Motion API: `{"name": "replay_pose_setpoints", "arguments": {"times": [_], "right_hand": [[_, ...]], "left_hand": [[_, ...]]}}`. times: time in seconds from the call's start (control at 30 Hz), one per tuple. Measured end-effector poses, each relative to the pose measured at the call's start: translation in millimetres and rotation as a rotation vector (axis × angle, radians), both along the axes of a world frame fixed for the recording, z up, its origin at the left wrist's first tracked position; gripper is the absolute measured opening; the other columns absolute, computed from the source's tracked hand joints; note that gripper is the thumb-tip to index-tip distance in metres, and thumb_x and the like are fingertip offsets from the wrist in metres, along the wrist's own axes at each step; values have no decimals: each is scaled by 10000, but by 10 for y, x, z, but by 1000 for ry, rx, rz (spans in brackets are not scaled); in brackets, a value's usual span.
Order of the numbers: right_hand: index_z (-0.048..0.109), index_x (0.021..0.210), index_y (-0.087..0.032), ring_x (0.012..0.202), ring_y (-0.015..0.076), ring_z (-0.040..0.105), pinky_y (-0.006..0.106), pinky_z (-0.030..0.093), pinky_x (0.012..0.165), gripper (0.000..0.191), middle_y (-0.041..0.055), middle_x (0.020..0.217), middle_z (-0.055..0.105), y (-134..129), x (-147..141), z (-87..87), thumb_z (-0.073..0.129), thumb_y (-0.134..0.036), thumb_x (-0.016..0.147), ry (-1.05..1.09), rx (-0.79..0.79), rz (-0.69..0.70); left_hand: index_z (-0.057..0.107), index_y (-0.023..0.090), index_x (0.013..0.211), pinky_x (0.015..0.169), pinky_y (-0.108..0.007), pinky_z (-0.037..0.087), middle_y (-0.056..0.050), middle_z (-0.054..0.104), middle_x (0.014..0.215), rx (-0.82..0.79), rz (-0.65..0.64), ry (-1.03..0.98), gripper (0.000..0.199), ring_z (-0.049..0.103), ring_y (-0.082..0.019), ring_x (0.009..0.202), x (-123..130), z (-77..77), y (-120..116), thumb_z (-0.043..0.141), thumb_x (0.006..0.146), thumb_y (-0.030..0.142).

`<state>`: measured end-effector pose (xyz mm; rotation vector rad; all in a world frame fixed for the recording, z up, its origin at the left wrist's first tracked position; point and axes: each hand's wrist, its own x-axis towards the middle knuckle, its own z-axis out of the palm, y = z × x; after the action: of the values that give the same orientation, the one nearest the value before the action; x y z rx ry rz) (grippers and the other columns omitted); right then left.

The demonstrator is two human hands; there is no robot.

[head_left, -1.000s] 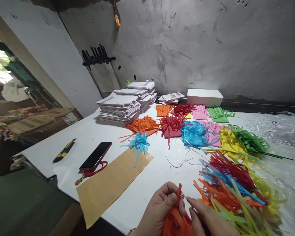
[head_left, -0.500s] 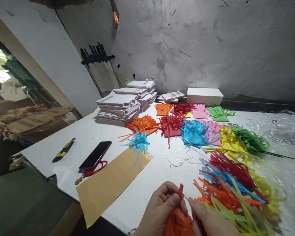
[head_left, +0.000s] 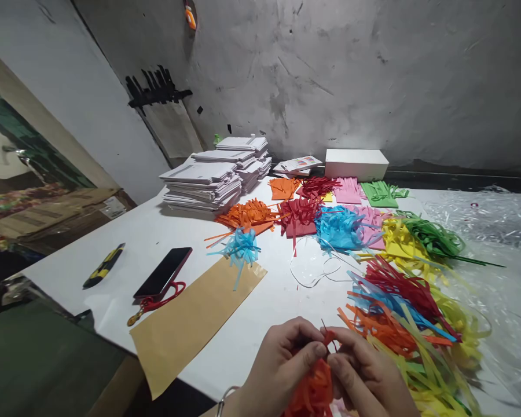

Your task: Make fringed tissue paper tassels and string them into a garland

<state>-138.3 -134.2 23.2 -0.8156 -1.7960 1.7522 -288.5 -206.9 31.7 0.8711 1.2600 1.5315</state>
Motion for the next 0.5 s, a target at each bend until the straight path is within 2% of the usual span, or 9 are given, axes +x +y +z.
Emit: {"name": "replay_pose_setpoints", "arguments": {"times": [0.1,0.17,0.27,0.33,0.4,0.43,0.5], "right_hand": [[680,1213,-249,533,128,533,211,412,508,427,-16,590,591,39,50,10,538,-544,939,-14,147,29],[642,1283,-254,550,130,539,212,420,518,447,-18,603,583,67,70,-5,551,-527,941,-9,113,90],[594,1321,-201,483,106,507,196,395,467,577,-39,578,534,102,64,-48,613,-589,895,42,-179,214],[581,1304,-156,388,74,422,179,351,408,690,-70,516,489,110,46,-77,662,-653,832,101,-391,255],[585,1267,-139,346,59,365,169,325,380,708,-87,472,467,102,32,-91,673,-673,811,132,-467,241],[598,1235,-144,356,63,381,170,335,386,654,-76,484,489,93,26,-90,657,-658,834,120,-426,211],[648,1121,-172,462,97,509,182,400,441,459,-15,597,596,76,17,-79,609,-577,909,52,-185,118]], "left_hand": [[657,147,796,606,-211,409,-9,637,689,-14,-24,3,291,505,-98,619,-6,17,11,733,860,420],[648,145,796,622,-221,422,-16,641,702,-32,-51,-21,315,526,-109,637,2,11,13,741,846,442],[647,141,783,640,-233,438,-37,658,738,-27,-85,22,318,555,-128,677,11,1,13,739,841,440],[657,137,767,632,-230,437,-45,670,734,0,-104,122,300,554,-128,671,8,5,9,714,862,416],[668,137,772,599,-220,428,-44,676,700,15,-117,226,278,548,-121,630,1,11,-2,667,897,385],[675,139,791,587,-218,427,-47,683,697,17,-120,284,256,553,-121,615,-4,12,-10,639,914,360],[691,147,841,577,-218,429,-54,701,715,32,-104,445,194,571,-125,609,-11,4,-32,599,928,294]]}}
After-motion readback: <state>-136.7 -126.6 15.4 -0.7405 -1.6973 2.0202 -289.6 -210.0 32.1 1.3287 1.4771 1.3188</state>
